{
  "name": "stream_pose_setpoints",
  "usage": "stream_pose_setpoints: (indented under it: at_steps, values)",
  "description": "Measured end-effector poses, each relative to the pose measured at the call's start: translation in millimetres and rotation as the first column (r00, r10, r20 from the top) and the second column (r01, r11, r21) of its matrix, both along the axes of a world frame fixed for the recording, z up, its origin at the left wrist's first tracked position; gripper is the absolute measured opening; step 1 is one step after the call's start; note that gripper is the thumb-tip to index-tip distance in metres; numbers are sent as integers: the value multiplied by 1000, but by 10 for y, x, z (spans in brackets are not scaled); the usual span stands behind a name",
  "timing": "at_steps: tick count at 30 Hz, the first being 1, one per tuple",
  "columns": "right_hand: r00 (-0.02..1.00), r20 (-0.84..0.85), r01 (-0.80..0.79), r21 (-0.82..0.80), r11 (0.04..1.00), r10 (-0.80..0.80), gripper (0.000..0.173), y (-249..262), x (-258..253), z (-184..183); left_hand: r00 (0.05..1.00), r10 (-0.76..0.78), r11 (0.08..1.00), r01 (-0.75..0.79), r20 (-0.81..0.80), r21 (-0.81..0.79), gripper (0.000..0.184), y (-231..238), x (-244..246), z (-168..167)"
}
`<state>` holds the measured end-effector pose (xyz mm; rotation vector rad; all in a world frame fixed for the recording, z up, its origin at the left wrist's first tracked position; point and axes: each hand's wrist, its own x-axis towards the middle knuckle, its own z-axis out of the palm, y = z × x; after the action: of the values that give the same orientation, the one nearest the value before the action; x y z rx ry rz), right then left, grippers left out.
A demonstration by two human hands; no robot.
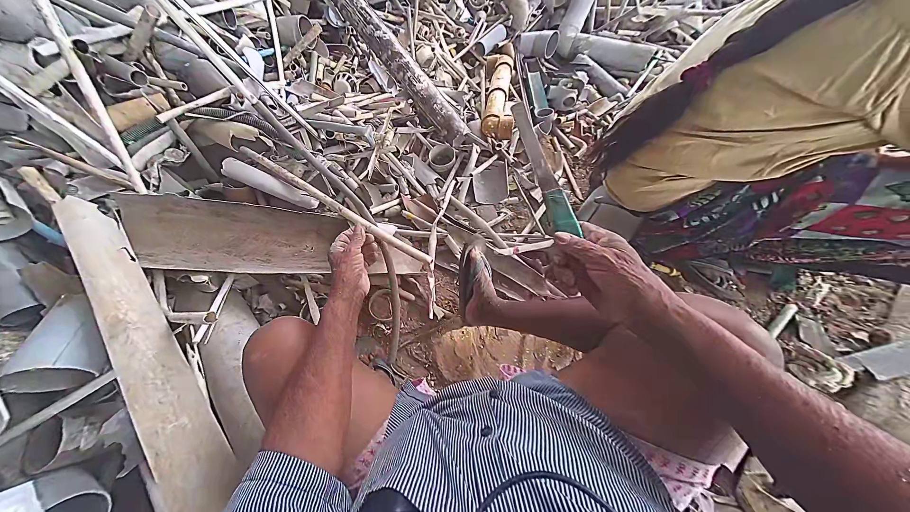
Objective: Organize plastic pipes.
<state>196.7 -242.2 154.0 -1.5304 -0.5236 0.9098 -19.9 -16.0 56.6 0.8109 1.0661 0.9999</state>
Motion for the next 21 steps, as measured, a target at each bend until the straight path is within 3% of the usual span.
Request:
stream_pose_setpoints:
  at_steps: [5, 11, 14, 21]
  values:
    - [1000, 13, 2, 50, 999, -3, 13, 40, -11, 149, 996, 73, 997, -73, 56, -6, 14, 79, -47, 39]
    - [996, 21, -88, 61, 994, 87, 11, 148, -77, 111, 889, 404, 905, -422, 214, 47, 15, 431, -557, 203]
    - [991, 43, -131, 52, 990, 129, 22, 220, -52, 98, 862, 475, 873, -487, 175, 29, 14, 481, -765, 121]
    - [946, 27, -321, -74, 944, 323, 23, 516, 83, -62, 829, 549, 826, -558, 109, 80, 18, 416, -1160, 121]
